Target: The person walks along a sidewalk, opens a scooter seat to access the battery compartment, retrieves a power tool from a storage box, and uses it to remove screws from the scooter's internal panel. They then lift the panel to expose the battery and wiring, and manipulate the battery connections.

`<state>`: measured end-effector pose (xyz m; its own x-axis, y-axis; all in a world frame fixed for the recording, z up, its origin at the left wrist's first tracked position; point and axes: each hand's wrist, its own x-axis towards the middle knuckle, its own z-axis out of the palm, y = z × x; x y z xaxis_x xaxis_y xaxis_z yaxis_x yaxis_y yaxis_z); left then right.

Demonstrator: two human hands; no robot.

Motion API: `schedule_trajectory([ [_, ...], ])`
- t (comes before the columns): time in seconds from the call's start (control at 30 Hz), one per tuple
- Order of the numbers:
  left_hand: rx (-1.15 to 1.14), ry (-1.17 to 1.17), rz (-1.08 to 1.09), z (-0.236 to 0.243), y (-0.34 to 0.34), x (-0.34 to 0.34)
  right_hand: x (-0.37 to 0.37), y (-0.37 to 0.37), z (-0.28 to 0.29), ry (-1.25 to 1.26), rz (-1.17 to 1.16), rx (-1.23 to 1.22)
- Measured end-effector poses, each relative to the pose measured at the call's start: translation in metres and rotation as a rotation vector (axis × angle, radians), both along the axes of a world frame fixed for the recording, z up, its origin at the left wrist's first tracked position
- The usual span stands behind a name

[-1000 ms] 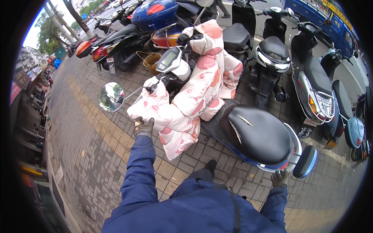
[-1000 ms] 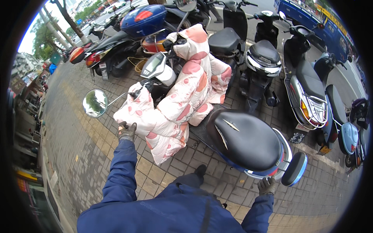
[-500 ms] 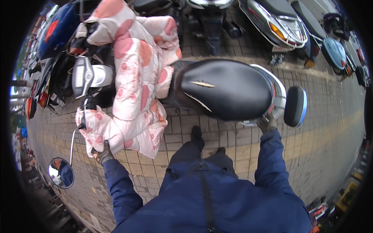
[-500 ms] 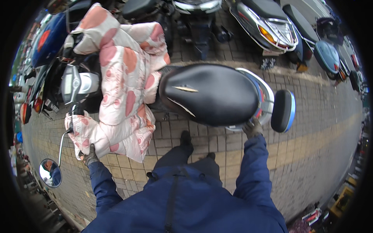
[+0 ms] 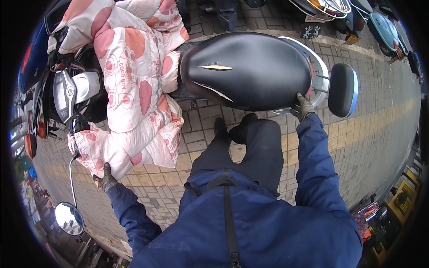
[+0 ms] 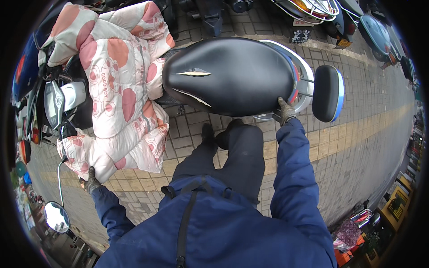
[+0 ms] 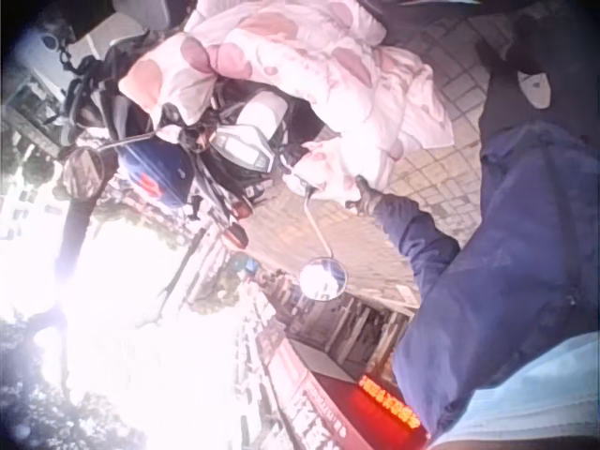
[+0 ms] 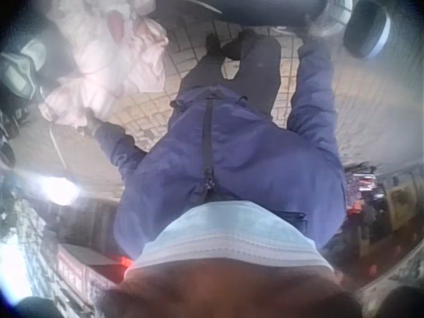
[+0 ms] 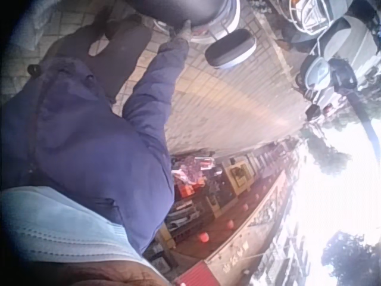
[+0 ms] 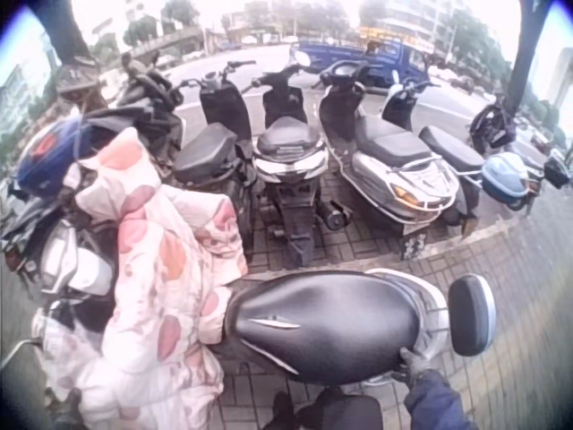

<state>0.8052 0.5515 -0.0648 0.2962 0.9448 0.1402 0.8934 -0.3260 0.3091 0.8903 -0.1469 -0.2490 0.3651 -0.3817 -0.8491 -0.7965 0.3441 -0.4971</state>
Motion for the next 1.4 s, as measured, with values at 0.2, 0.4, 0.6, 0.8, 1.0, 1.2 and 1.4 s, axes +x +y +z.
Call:
schedule_trajectory([
  [0.2, -0.003, -0.037, -0.016, -0.003, 0.006, -0.002, -0.029, -0.029, -0.016, -0.13, -0.116, -0.015],
  [0.4, 0.04, 0.009, 0.0, 0.001, -0.003, 0.003, -0.056, -0.045, -0.052, 0.135, -0.448, -0.124],
  [0.6, -0.022, -0.133, -0.029, -0.005, 0.0, 0.001, -0.042, -0.05, -0.059, -0.045, -0.516, 0.105],
  [0.8, 0.014, -0.203, 0.048, -0.023, 0.024, -0.006, -0.043, -0.049, -0.074, -0.134, -0.767, 0.185],
  [1.0, 0.032, -0.176, 0.056, -0.018, 0.018, -0.001, -0.038, -0.052, -0.093, -0.216, -0.767, 0.212],
  [1.2, -0.032, -0.121, 0.06, -0.007, 0.006, 0.009, -0.05, -0.064, -0.116, -0.202, -0.753, 0.217],
  [1.4, 0.03, -0.116, -0.028, -0.008, 0.011, -0.001, -0.06, -0.074, -0.132, -0.27, -0.725, 0.185],
])
